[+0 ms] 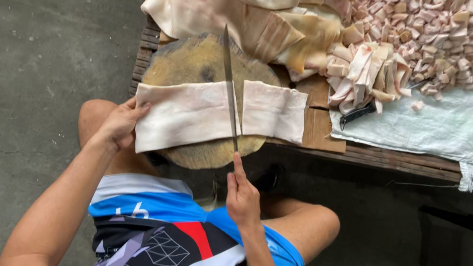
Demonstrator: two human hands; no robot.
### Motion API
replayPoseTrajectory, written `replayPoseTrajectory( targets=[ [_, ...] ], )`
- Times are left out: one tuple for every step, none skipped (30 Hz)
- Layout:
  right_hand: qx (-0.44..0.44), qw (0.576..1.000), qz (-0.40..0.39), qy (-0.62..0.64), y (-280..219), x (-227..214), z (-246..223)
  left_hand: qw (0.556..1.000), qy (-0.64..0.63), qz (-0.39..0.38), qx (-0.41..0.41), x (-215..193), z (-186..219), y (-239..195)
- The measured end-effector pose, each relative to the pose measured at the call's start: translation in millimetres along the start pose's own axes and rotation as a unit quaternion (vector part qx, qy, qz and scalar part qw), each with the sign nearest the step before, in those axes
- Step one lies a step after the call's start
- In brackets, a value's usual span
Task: The person sits on a low chair and uses a large knife to slice sheets of animal skin into strips on a round wooden cutting board. The person repeatedly cuts the skin and moves the resulting pieces onto a white cloth on the table.
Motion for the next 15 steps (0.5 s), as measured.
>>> replayPoseTrajectory(
  targets=[
    [-0.005,1.000,-0.001,-0.005,-5.6,6.2,1.2,1.000,-0.004,-0.002,-0.003,-1.2,-1.2,-1.6],
    [-0.020,1.000,0.002,-0.008,-1.3,14.0,1.7,1.000,-0.015,-0.015,0.007,1.5,1.6,-1.0],
    [-0.035,0.999,0.004,-0.012,3.2,17.8,0.0,0.999,-0.025,-0.028,0.017,3.6,2.0,-2.3],
    [0.046,0.999,-0.019,0.019,4.9,17.3,3.4,0.998,-0.037,-0.039,0.026,4.2,2.2,-3.4],
    [0.127,0.990,-0.044,0.050,5.1,13.9,3.5,0.999,-0.033,-0.034,0.027,5.0,4.6,-2.0],
    [0.212,0.972,-0.071,0.079,0.6,7.7,-1.1,0.999,-0.027,-0.026,0.022,4.9,4.1,-4.3],
    [0.212,0.968,-0.065,0.119,2.6,-1.7,-12.9,0.999,-0.021,-0.019,0.017,4.8,4.6,-7.1],
    [0.213,0.962,-0.054,0.159,6.4,-12.8,-24.3,1.000,-0.018,-0.013,0.015,6.4,5.9,-8.5],
    [0.214,0.955,-0.043,0.198,11.3,-24.7,-35.5,1.000,-0.015,-0.006,0.014,7.9,6.6,-10.5],
    [0.105,0.973,-0.013,0.206,17.8,-44.1,-53.0,1.000,-0.012,0.005,0.008,5.5,4.1,-17.0],
    [-0.006,0.977,0.016,0.210,24.6,-63.9,-67.8,1.000,-0.012,-0.010,0.014,7.5,7.8,-17.0],
    [-0.110,0.970,0.042,0.212,18.9,-78.9,-83.3,1.000,-0.010,-0.022,0.014,7.5,10.1,-14.9],
    [-0.140,0.954,0.052,0.259,6.6,-86.8,-94.6,0.999,-0.008,-0.035,0.013,5.8,7.3,-16.6],
    [-0.191,0.929,0.068,0.309,6.7,-87.8,-99.1,0.999,-0.013,-0.027,0.017,8.5,10.3,-12.7],
    [-0.241,0.899,0.081,0.356,5.7,-87.0,-98.6,0.999,-0.018,-0.019,0.020,9.1,9.3,-12.5]
  ],
)
Point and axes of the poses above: each hand's wrist, its own y-axis towards the middle knuckle, its own x-axis out of the palm, z = x × y, the point moved 4 cm from there along y, towards the middle knuckle, and after that the axes turned 12 degrees about z, right-handed, at the moved point
